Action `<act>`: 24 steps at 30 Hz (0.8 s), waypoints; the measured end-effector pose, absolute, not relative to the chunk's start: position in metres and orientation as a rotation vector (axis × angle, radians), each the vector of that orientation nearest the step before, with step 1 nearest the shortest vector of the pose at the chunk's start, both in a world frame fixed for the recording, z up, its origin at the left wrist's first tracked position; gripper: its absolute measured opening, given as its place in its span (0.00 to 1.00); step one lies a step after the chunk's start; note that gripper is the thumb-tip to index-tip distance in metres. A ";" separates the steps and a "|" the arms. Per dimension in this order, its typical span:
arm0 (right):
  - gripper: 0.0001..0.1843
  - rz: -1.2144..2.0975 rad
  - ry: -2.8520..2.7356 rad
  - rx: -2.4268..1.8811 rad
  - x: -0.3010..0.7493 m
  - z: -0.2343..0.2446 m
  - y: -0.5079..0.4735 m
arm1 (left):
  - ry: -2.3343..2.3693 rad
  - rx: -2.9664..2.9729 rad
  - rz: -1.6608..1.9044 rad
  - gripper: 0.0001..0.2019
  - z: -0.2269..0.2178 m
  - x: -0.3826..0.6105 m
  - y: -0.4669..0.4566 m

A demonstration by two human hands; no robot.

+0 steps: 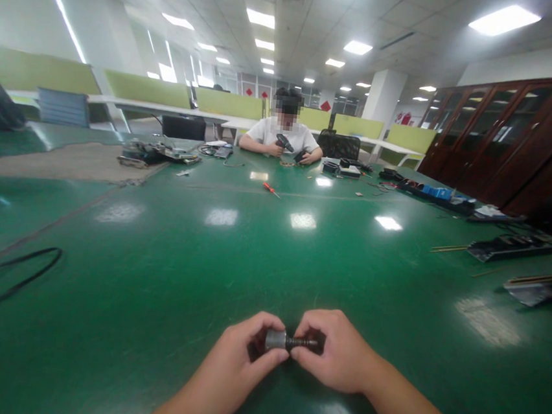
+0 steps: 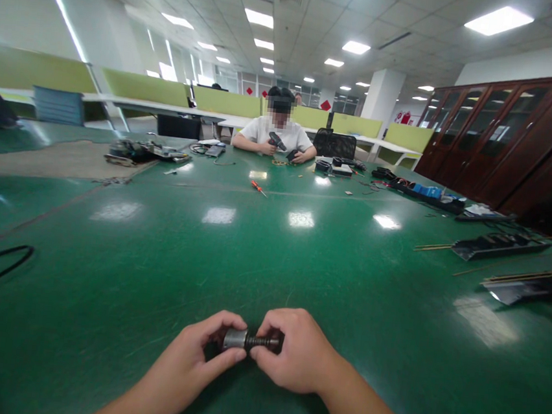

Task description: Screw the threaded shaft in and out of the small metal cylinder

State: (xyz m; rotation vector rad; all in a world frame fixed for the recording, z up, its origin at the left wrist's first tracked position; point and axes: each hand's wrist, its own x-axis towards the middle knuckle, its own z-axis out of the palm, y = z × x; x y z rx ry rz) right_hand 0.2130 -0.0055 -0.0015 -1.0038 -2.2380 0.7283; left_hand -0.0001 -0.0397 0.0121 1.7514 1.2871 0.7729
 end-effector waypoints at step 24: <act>0.04 0.718 -2.236 -1.004 0.216 0.000 -0.005 | 1.300 1.757 0.768 0.06 0.010 -0.001 -0.040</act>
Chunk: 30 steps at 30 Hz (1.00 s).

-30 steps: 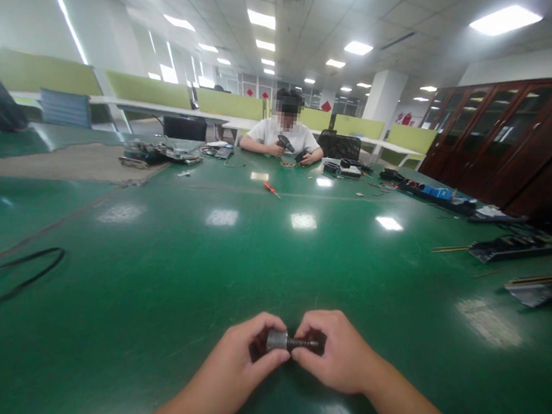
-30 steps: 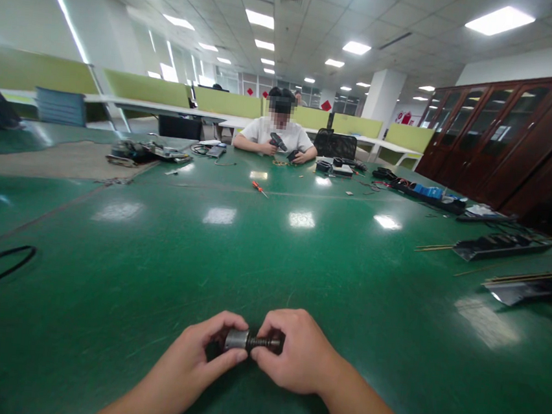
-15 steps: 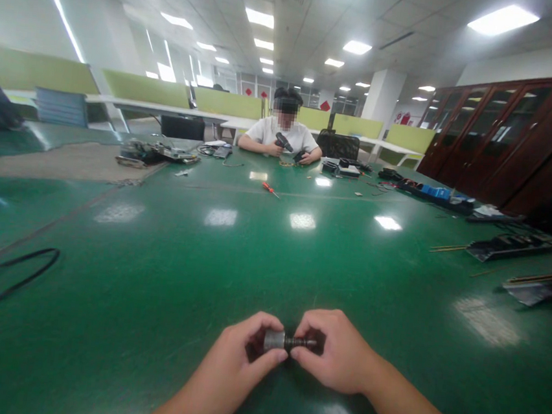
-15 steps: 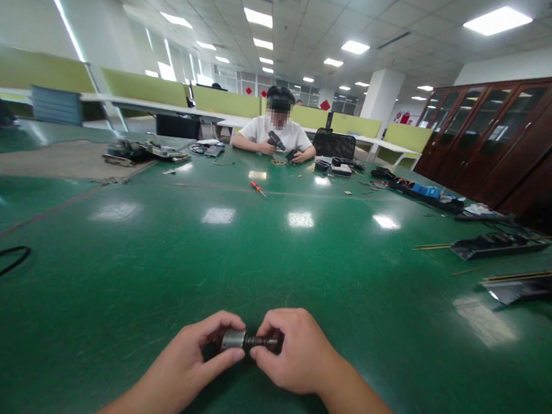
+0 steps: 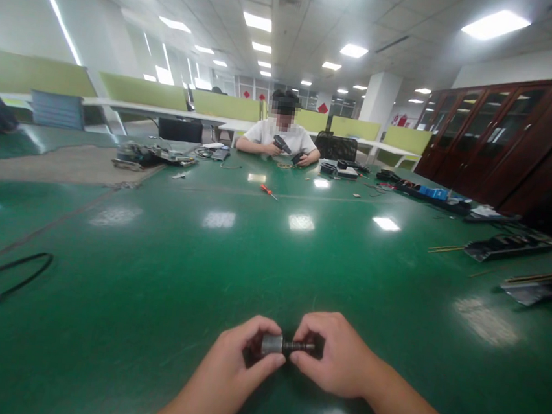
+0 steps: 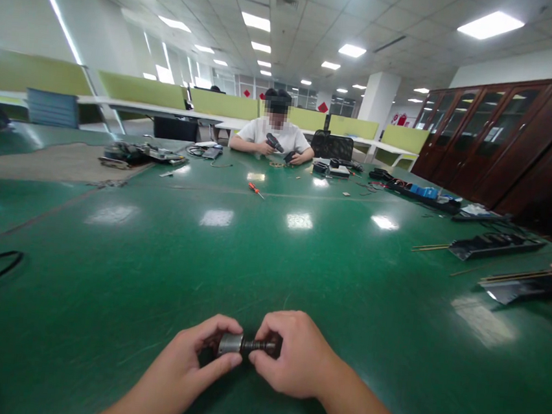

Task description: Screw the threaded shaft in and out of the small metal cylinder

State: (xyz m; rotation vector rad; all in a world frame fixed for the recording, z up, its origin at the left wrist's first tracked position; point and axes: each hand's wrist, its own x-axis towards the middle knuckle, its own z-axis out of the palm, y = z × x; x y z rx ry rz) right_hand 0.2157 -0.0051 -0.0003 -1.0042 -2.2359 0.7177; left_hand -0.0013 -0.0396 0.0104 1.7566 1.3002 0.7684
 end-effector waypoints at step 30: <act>0.04 0.739 -2.165 -1.016 0.220 0.005 -0.002 | 1.259 1.507 0.865 0.14 -0.001 -0.007 -0.032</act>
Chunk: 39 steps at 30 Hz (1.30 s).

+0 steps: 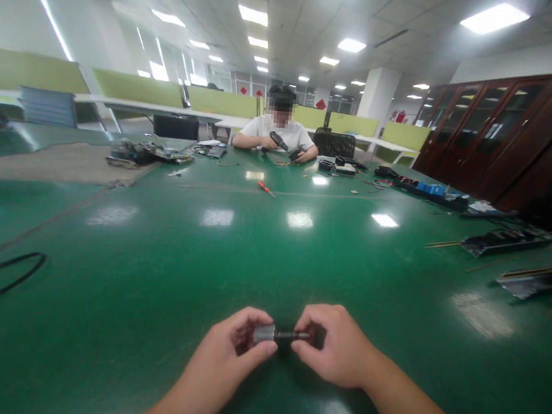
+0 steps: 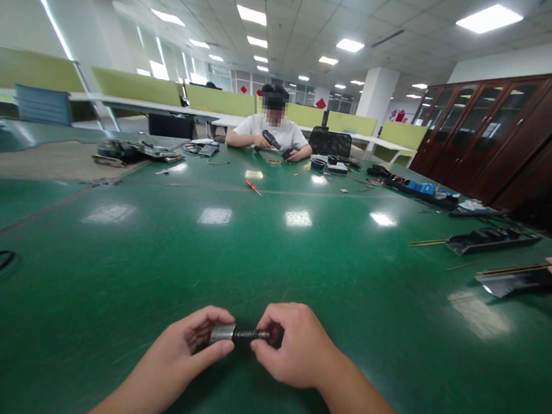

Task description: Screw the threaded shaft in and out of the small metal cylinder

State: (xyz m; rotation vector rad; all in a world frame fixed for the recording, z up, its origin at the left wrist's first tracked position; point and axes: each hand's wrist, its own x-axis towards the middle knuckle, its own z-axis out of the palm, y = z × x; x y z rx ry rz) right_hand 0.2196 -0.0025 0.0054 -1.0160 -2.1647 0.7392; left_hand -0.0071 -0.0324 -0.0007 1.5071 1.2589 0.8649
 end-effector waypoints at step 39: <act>0.04 0.749 -2.164 -1.049 0.224 0.004 -0.001 | 1.236 1.341 0.960 0.15 0.003 -0.007 -0.032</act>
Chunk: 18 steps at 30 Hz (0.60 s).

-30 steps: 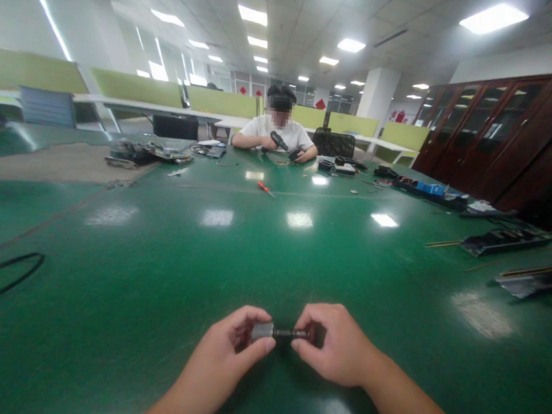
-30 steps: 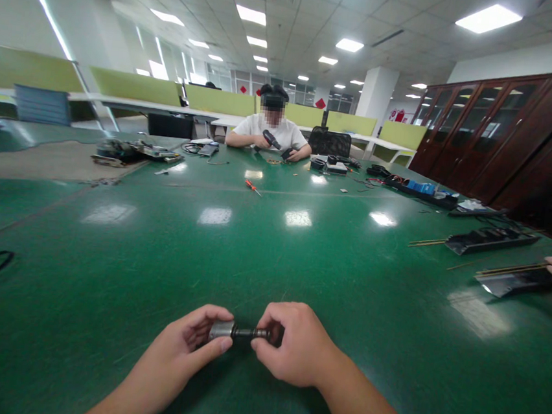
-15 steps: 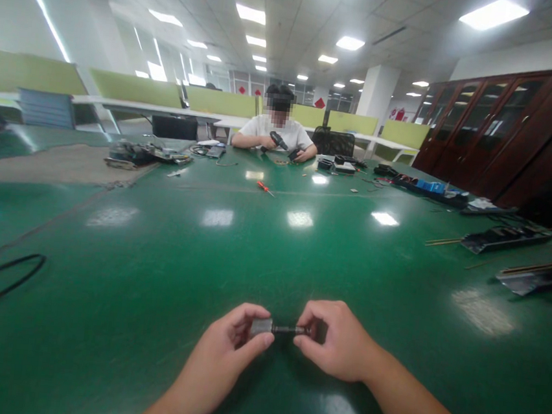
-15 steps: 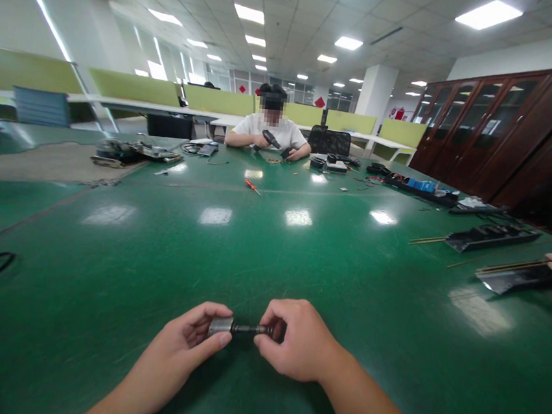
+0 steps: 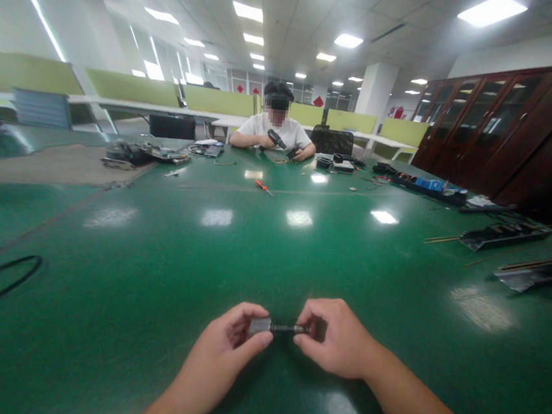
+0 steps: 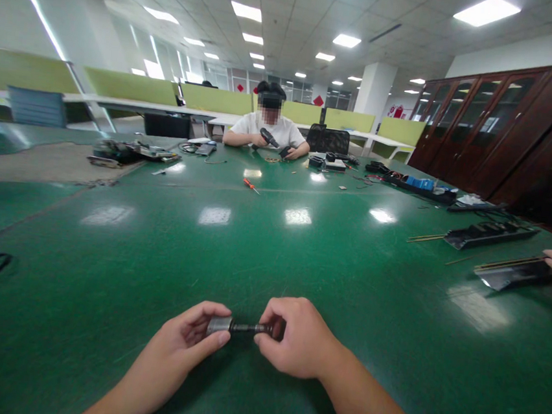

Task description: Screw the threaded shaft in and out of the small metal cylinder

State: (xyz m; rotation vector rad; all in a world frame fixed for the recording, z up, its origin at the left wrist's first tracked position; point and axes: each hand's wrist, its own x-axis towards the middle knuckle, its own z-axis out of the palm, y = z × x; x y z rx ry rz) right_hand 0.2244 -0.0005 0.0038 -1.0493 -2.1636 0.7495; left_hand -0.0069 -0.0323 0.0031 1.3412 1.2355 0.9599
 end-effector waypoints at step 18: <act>0.04 0.752 -2.147 -1.057 0.228 0.006 0.002 | 1.238 1.327 0.986 0.15 0.004 -0.007 -0.030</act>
